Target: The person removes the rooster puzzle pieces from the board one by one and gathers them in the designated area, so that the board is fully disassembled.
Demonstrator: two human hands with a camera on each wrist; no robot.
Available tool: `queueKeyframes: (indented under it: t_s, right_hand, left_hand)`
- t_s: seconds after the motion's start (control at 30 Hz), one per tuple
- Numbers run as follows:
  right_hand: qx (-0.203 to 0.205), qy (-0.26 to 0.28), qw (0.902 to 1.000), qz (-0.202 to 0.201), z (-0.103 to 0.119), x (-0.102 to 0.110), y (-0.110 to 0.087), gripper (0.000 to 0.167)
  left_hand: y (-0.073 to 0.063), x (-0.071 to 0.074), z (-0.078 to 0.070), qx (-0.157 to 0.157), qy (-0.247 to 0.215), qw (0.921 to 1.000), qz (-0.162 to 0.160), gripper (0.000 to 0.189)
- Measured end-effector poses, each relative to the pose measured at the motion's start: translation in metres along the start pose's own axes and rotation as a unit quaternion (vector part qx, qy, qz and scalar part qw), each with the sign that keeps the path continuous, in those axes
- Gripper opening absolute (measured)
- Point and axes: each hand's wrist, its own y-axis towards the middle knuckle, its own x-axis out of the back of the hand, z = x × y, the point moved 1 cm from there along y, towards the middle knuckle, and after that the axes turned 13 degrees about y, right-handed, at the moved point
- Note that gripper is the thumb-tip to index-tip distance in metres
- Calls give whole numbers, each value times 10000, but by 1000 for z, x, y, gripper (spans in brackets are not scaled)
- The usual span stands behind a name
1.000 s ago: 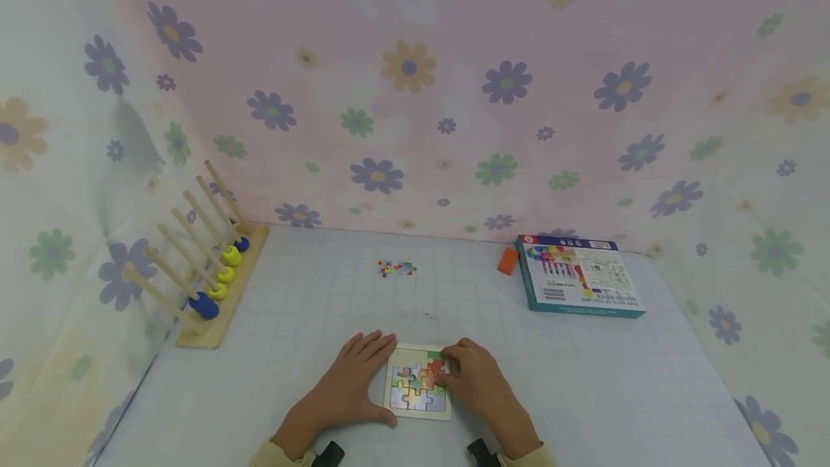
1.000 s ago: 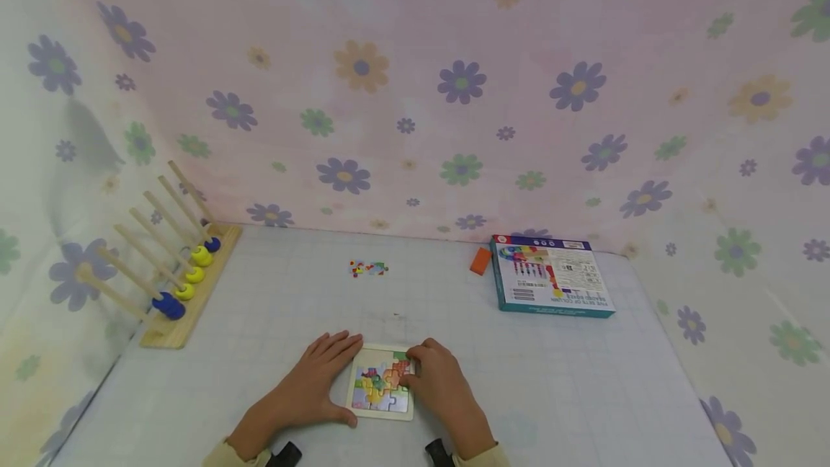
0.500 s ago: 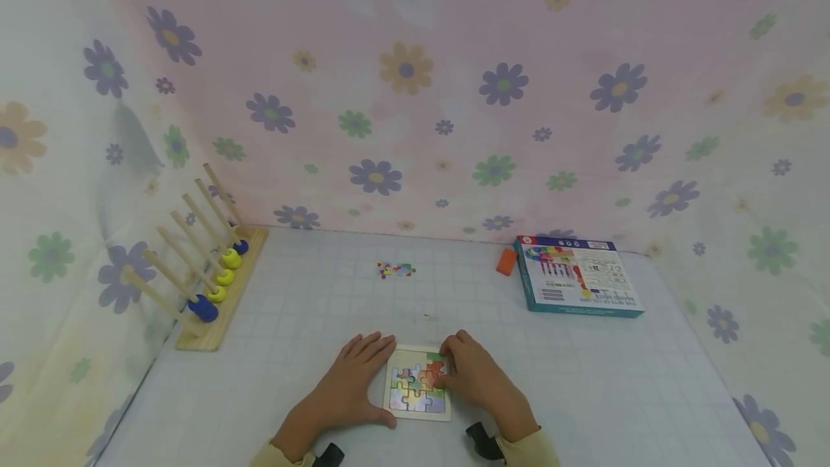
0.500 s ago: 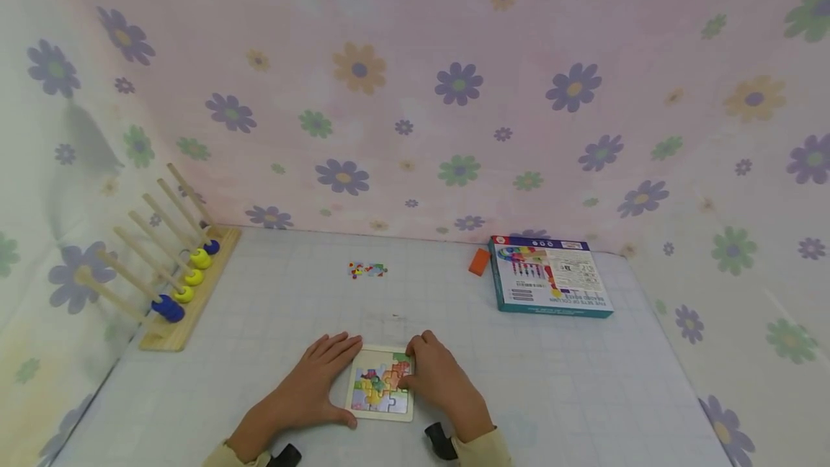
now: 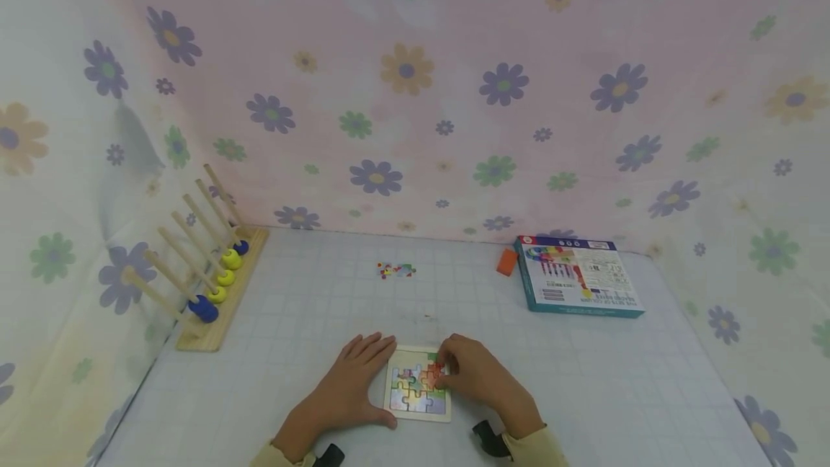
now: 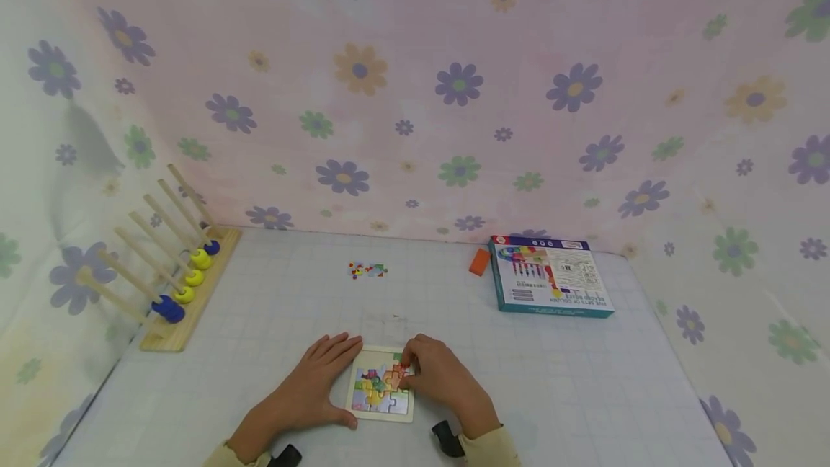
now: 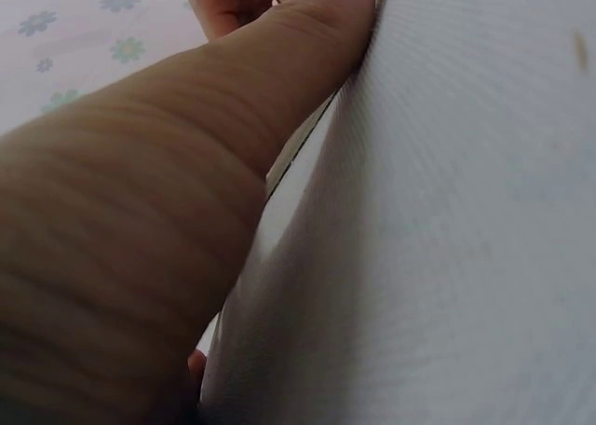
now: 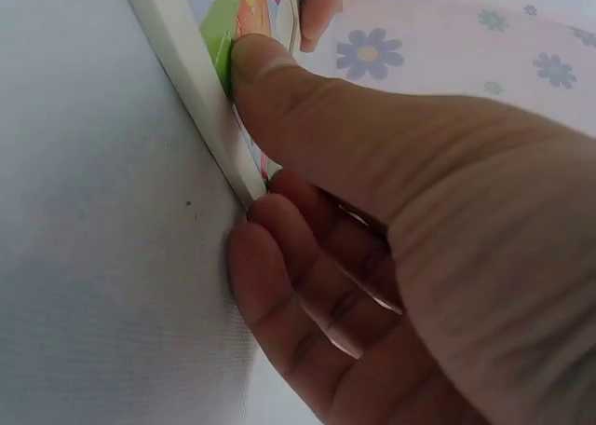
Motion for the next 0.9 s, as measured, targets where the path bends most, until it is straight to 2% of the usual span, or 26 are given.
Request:
queueKeyframes:
  t_s: [0.2,0.4,0.63,0.9]
  right_hand:
    - [-412,-359,9981,-272,5,-2,-3,39]
    - [-680,-661,9950,-297,12,-5,-5,39]
    - [-574,-681,9957,-257,15,-4,-4,41]
    - [-190,-420,9989,-79,8,3,3,41]
  left_hand:
    - [0,-1,-1,-7,9,10000,-23,125]
    - [1,-2,-2,-23,-17,10000,-16,124]
    - [1,-2,-1,-2,44,10000,36,125]
    - [0,-2,2,23,-7,10000,30,125]
